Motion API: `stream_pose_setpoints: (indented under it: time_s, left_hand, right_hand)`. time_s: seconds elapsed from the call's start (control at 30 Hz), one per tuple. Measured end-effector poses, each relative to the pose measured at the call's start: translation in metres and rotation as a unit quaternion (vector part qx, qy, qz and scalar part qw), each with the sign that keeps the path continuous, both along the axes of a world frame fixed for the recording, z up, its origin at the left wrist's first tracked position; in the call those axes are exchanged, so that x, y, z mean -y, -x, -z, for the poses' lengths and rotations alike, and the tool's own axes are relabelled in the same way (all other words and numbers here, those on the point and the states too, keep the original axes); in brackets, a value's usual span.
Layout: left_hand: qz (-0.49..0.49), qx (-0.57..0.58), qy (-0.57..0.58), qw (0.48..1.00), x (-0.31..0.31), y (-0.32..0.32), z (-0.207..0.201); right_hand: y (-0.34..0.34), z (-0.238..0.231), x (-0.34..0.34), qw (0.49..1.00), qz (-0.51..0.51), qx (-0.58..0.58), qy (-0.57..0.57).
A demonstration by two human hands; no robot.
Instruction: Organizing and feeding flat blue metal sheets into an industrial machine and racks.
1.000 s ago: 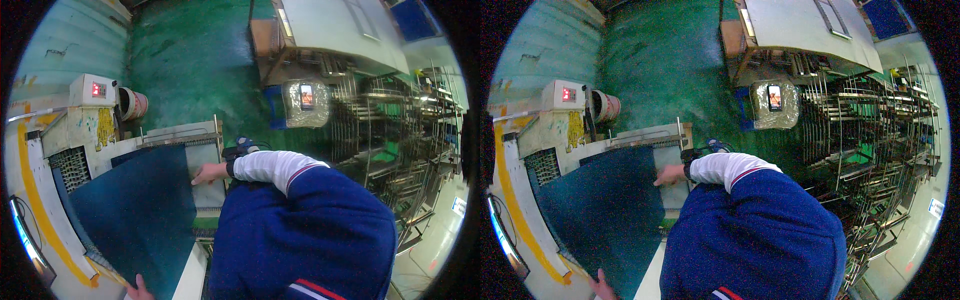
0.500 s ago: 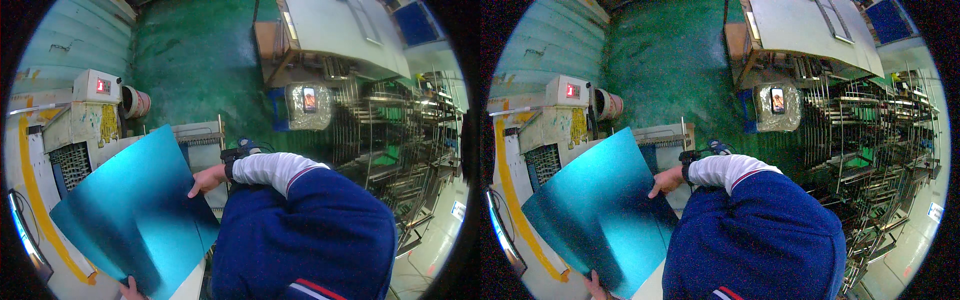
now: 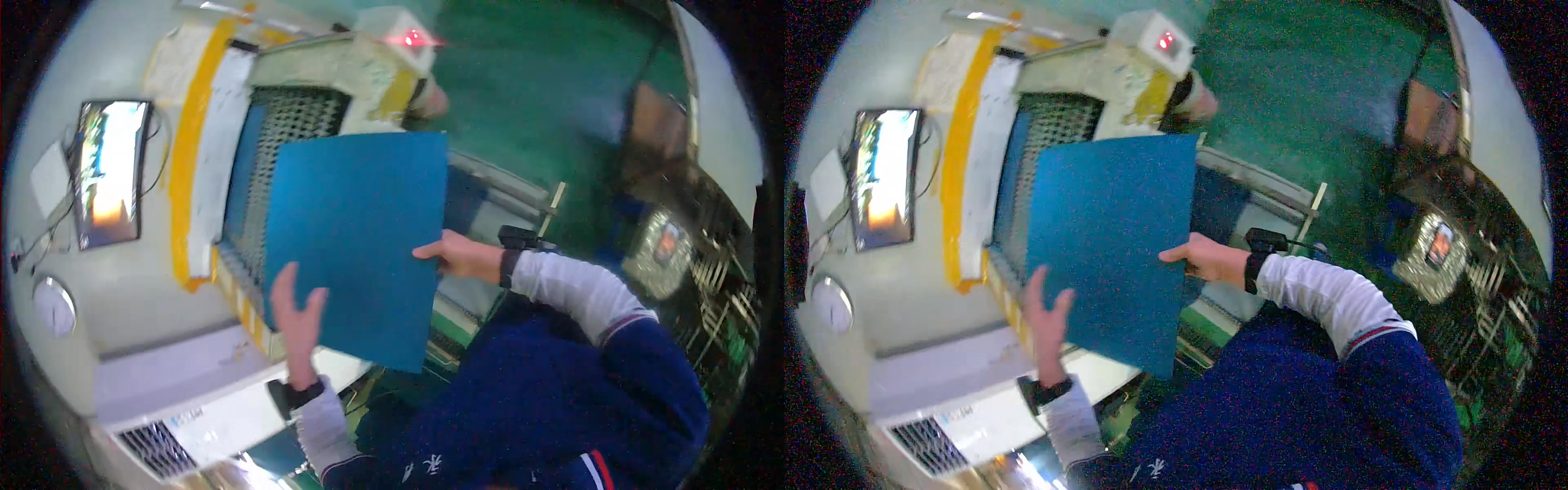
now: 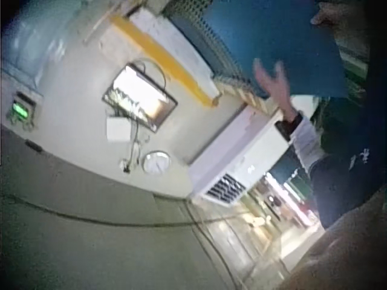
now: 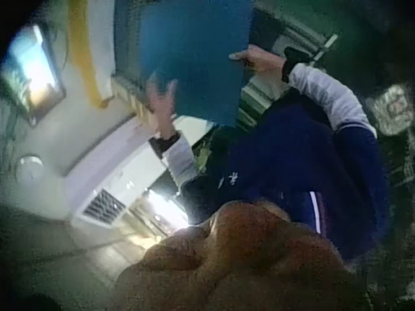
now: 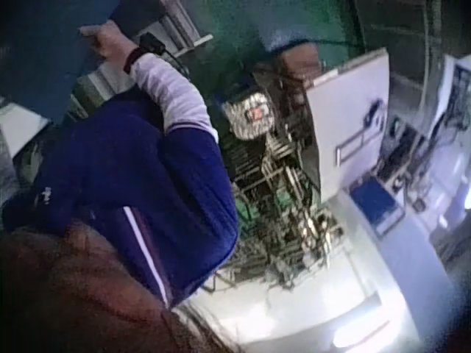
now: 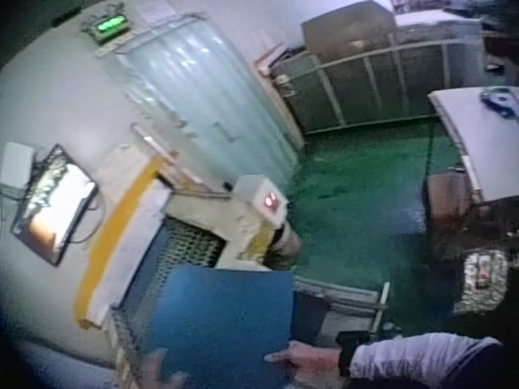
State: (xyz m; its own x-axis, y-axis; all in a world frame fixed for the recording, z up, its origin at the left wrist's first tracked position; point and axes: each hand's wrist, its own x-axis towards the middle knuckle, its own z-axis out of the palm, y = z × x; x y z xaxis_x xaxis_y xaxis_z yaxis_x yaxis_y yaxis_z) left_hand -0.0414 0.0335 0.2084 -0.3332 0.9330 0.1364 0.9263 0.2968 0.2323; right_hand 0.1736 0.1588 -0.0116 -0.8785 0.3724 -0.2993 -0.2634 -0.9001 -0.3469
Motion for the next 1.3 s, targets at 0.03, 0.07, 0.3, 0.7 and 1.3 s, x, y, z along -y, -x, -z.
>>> stream_pose_setpoints:
  time_s: [0.03, 0.07, 0.3, 0.7, 1.3]
  left_hand:
    - [0.043, -0.027, 0.013, 0.999, 0.009, -0.005, 0.014]
    - [0.069, -0.009, 0.018, 0.997, 0.017, -0.011, 0.026]
    - [0.03, -0.041, 0.088, 0.995, 0.028, -0.032, 0.077]
    - [0.005, -0.135, 0.045, 0.99, -0.019, 0.06, 0.118]
    - [-0.009, -0.123, 0.031, 0.992, -0.018, 0.108, 0.128]
  right_hand:
    - [0.013, -0.007, 0.0, 1.0, -0.014, 0.015, -0.012]
    - [0.023, -0.015, 0.0, 0.999, -0.026, 0.032, -0.024]
    - [0.122, -0.031, -0.006, 0.995, -0.016, 0.093, -0.01]
    - [0.197, 0.022, -0.048, 0.978, -0.032, 0.028, -0.204]
    - [0.026, 0.011, 0.018, 0.968, -0.233, 0.02, -0.087]
